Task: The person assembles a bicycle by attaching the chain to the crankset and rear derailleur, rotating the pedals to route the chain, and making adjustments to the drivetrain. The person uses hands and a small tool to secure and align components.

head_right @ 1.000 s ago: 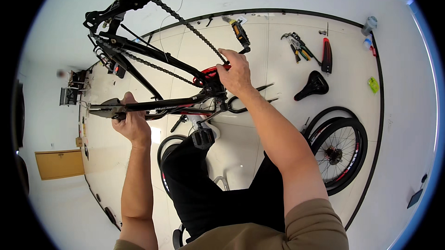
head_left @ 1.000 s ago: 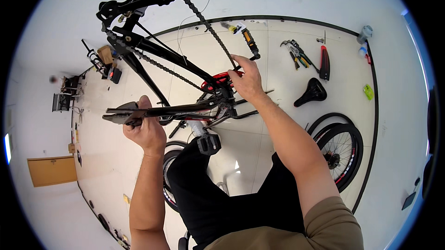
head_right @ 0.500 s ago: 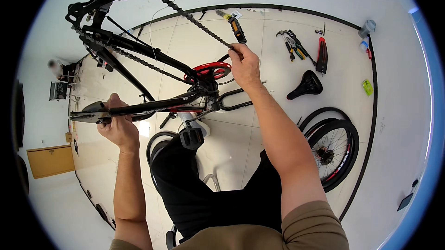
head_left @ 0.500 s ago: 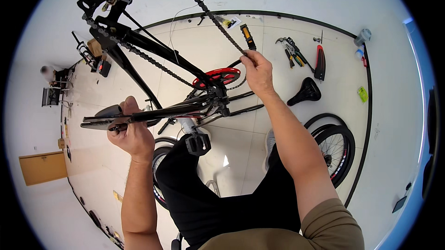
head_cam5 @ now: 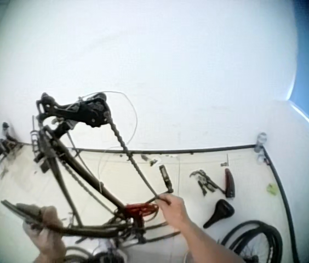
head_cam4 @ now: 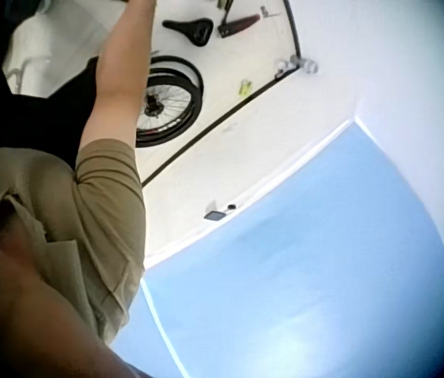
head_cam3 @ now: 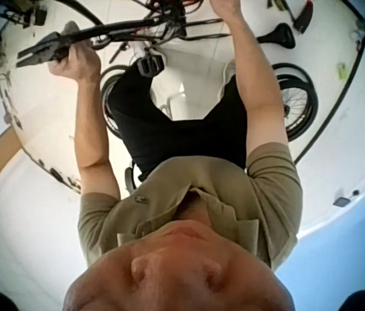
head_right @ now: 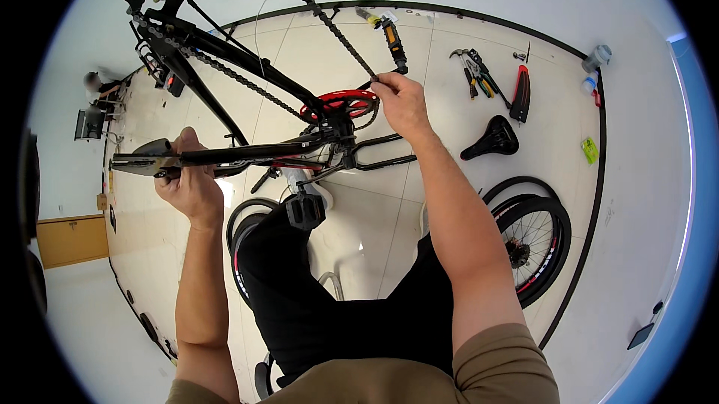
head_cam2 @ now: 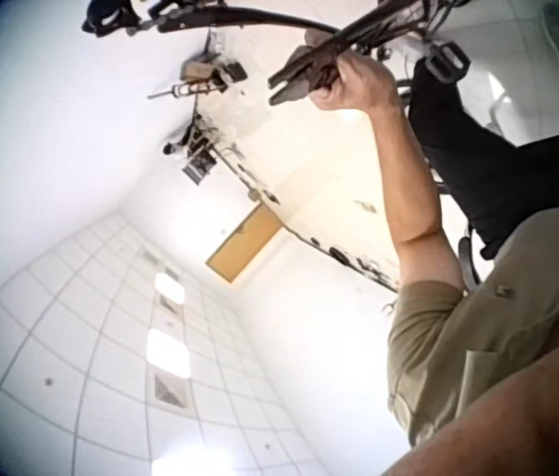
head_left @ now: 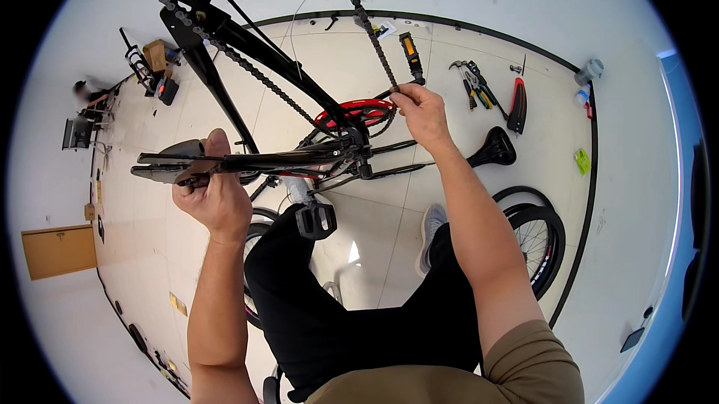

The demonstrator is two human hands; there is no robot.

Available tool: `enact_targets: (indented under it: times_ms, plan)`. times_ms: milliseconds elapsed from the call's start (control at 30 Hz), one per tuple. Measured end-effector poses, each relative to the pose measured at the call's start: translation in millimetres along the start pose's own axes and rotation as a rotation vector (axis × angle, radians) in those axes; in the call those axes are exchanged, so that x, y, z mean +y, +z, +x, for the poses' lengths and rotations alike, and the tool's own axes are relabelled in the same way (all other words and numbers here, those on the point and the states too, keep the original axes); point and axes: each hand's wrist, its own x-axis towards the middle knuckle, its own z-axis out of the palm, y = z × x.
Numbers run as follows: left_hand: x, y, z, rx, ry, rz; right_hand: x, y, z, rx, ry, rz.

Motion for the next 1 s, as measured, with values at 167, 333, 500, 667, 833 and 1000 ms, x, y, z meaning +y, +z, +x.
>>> enact_targets:
  times_ms: [167, 333, 500, 667, 833, 1000]
  plan:
    - [-0.6, -0.9, 0.1, 0.013, 0.009, 0.044, 0.8, -1.7, 2.7, 0.001, 0.018, 0.002]
    - [-0.9, 1.0, 0.0, 0.019, -0.013, -0.002, 0.1, -1.9, 3.1, 0.0, 0.058, 0.015]
    - [-1.1, 0.7, 1.2, 0.005, -0.007, -0.057, -2.4, -2.0, 3.0, -0.013, 0.063, -0.001]
    - [-5.3, -1.8, 1.1, 0.015, -0.001, -0.06, 0.5, -1.5, 4.5, -0.01, 0.05, 0.019]
    - [-3.9, -2.4, 0.9, 0.004, 0.005, -0.057, -6.7, -1.0, 3.1, 0.011, 0.113, 0.091]
    - [-3.4, -0.6, 0.9, 0.018, -0.006, -0.044, -2.8, -2.9, 3.1, -0.007, 0.095, 0.071]
